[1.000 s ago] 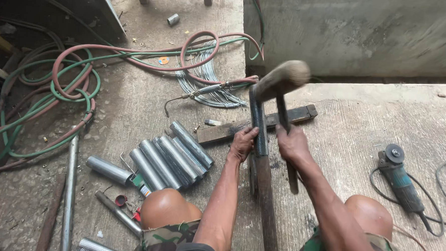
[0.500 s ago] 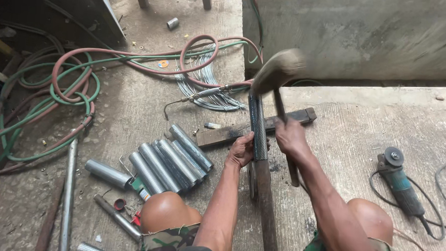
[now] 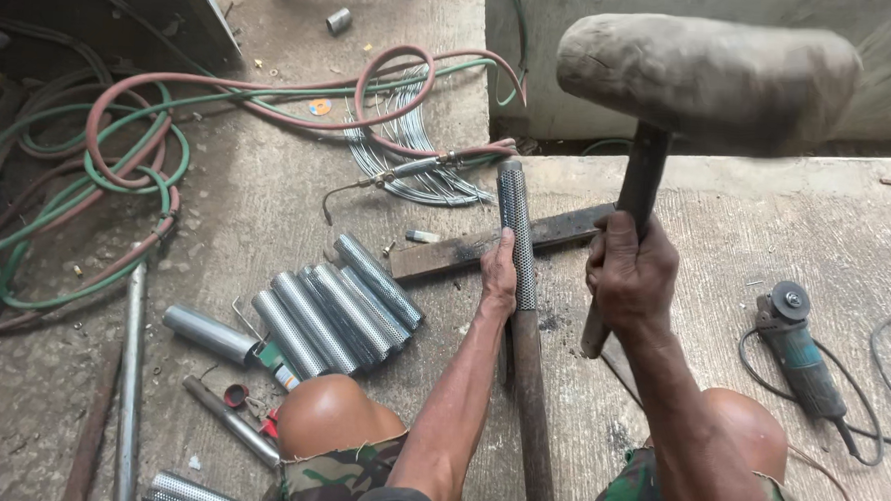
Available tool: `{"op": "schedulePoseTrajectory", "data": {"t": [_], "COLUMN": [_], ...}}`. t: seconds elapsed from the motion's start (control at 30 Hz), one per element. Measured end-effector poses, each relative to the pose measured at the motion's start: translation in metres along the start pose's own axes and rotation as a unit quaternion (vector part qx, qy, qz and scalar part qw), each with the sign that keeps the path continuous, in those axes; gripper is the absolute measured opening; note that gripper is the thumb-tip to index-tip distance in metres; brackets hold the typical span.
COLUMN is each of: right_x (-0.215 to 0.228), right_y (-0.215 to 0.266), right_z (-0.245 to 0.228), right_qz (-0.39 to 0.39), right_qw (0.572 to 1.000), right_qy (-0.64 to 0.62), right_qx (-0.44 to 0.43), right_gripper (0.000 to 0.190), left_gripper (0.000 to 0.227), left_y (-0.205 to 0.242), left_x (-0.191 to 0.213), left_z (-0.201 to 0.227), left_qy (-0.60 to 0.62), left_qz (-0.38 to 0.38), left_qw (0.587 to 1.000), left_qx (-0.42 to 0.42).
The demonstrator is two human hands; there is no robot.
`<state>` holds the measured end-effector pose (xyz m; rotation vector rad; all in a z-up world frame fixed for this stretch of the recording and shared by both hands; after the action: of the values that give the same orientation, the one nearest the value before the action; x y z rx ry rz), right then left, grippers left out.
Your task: The person sits on the floor and repeatedly hammers a cylindrical metal mesh tube onto a metal rod using a wooden mallet. They adjust the tube's position and continue striking it to secure it onto the rod.
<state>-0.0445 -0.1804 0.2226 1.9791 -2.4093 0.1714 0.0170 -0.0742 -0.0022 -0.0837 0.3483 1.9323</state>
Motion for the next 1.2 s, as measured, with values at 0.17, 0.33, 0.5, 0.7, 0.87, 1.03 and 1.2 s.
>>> {"op": "schedulePoseTrajectory", "data": {"t": [0.17,0.33,0.5,0.7,0.87,1.03,1.2], "right_x": [-0.011,0.012,0.024,0.018,0.039,0.065,0.106], "right_y": [0.020,0.005,0.034,0.036,0.018,0.015,0.008], "right_z": [0.011,0.029,0.014,0.073,0.071,0.035,0.117], "right_qz": [-0.080,-0.061,-0.012,-0.066,-0.053,-0.026,-0.007], "right_qw": [0.929,0.951,0.991,0.950,0.946,0.949,0.927], "right_qy": [0.304,0.087,0.045,0.248,-0.019,-0.106,-0.144], "right_qx": [-0.194,-0.289,-0.127,-0.177,-0.319,-0.295,-0.345], "right_gripper": [0.049,0.045,0.037,0.051,0.042,0.041,0.051], "left_gripper": [0.060,0.064,0.060,0.060,0.088,0.070,0.059], "left_y": [0.009,-0.005,-0.003,0.012,0.009,-0.029,-0.128], "left_x": [0.001,0.008,0.010,0.010,0.017,-0.004,-0.044], "left_z": [0.013,0.005,0.004,0.029,0.030,0.033,0.094], "left_qy": [0.078,0.136,0.180,0.217,-0.123,-0.256,-0.333], "left_qz": [-0.001,-0.058,-0.064,-0.060,-0.066,-0.015,0.038], "left_qw": [0.997,0.989,0.981,0.972,0.989,0.966,0.941], "left_qx": [0.000,0.015,0.043,0.069,0.039,-0.038,-0.057]}}
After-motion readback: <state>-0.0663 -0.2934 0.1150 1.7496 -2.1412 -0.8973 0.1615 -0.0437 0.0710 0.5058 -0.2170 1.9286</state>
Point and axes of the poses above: each hand's wrist, its own y-axis away from the middle knuckle, its own x-axis out of the back of the hand, z = x × y, the point moved 1 cm from there along -y, towards the middle knuckle, and after that the axes turned 9 degrees about -x, right-handed, at the moved point
